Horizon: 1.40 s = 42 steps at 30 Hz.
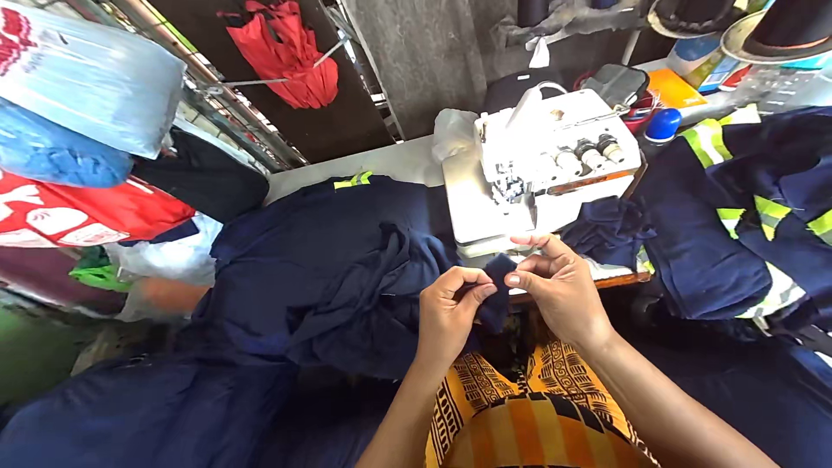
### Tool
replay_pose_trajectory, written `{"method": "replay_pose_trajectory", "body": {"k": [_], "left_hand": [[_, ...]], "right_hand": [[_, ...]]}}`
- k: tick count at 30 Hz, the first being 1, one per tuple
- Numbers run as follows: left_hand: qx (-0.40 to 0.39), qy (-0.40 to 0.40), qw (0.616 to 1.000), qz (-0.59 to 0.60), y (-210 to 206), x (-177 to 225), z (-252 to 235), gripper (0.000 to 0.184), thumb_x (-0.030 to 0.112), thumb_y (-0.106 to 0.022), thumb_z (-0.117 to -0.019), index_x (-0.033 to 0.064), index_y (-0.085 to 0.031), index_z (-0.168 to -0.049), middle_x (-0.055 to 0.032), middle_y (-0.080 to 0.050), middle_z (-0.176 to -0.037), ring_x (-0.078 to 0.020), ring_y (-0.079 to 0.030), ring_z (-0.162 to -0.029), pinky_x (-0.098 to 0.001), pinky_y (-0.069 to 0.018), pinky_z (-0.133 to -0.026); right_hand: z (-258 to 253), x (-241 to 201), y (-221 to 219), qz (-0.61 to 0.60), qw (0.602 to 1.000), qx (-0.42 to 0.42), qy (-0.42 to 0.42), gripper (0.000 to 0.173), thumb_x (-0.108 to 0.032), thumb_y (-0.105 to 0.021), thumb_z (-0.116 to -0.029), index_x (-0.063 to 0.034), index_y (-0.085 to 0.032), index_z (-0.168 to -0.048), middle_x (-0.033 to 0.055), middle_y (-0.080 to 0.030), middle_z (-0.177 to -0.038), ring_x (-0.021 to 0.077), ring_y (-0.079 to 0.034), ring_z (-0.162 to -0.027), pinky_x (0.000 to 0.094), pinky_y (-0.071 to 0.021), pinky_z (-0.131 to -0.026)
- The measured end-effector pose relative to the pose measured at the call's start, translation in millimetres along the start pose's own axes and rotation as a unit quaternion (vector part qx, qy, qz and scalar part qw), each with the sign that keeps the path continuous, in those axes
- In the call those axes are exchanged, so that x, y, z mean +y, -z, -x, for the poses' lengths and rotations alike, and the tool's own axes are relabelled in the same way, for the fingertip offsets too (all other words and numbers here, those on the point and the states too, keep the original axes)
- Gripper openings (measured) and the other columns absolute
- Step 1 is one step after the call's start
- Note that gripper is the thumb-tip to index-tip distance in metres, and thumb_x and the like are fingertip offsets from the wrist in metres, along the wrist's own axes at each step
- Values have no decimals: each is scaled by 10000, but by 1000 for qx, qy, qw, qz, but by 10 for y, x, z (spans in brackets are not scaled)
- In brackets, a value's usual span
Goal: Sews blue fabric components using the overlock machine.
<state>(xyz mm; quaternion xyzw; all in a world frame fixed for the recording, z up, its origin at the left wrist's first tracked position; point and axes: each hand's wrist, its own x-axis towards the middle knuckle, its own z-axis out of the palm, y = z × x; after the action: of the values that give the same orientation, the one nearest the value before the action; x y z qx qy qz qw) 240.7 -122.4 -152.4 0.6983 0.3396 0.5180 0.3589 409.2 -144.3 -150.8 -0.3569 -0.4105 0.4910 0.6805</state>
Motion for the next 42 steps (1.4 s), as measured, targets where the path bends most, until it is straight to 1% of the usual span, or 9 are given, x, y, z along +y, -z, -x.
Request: {"method": "replay_pose_trajectory", "body": {"k": [8,14,21,24,30,35,37,40,42], "left_hand": [[98,48,987,119,208,32,-94,135,42,-484,-1030,138,-580,-1029,44,-665,-978,-82,-690,-885,-296,-626,-792],[123,-92,982,-111,138,7,-334,102,22,-521,-1007,43,-535,-1107,43,-589,-927,28,-580,-783,-140,-515,-707],[-130,-10,944,-302,224,36,-245,425,-24,-602,-863,83,-697,-1263,-81,-707,-1061,-114,-647,-792,-260,-551,-685],[-144,-14,956,-255,115,-7,-117,417,-10,-589,-784,65,-749,-1162,-64,-697,-923,-104,-647,-797,-233,-542,-698],[-43,0,978,-202,32,-28,-99,164,160,-705,-886,36,-739,-988,-29,-716,-935,-48,-671,-916,-208,-550,-850],[9,30,962,-271,423,47,-138,141,59,-632,-930,68,-750,-1008,-15,-739,-981,-47,-690,-920,-246,-575,-843],[32,7,975,-220,594,70,-174,142,71,-626,-937,65,-755,-999,-4,-725,-991,-42,-684,-928,-222,-583,-831],[-16,-42,996,-81,711,140,-301,134,119,-584,-1005,93,-708,-1047,-10,-692,-1104,-148,-678,-1094,-345,-595,-950],[-20,-41,996,-71,636,170,-431,188,99,-479,-1022,132,-663,-1041,59,-681,-989,-46,-660,-922,-250,-574,-815]], "right_hand": [[31,68,164,221,972,9,79,365,-42,-744,-846,-14,-631,-1191,-14,-701,-820,39,-675,-729,183,-582,-692],[12,126,134,284,954,23,97,204,-57,-629,-821,-32,-666,-1021,-9,-694,-831,-8,-645,-709,157,-546,-645],[-101,127,260,259,951,88,145,189,-35,-620,-852,-13,-639,-1039,2,-695,-852,8,-663,-745,177,-573,-693],[-133,81,175,261,955,50,135,241,-43,-641,-843,-19,-637,-1082,-7,-705,-849,11,-668,-747,176,-569,-684],[-98,29,-41,229,961,-15,155,301,-11,-663,-826,-2,-615,-1123,8,-711,-886,29,-681,-766,185,-589,-713],[-121,-9,33,266,951,-10,156,354,-4,-637,-800,-29,-599,-1151,-32,-698,-845,15,-657,-740,182,-572,-694],[-111,9,67,339,927,-29,158,375,-11,-639,-809,-5,-608,-1183,-2,-694,-827,33,-648,-712,196,-561,-676],[-61,54,46,371,914,-67,152,379,-11,-638,-815,-8,-654,-1194,18,-710,-835,47,-648,-687,202,-559,-651],[-45,76,57,313,937,-64,141,289,-23,-635,-846,-12,-654,-1134,1,-721,-839,23,-659,-680,188,-569,-631]]}}
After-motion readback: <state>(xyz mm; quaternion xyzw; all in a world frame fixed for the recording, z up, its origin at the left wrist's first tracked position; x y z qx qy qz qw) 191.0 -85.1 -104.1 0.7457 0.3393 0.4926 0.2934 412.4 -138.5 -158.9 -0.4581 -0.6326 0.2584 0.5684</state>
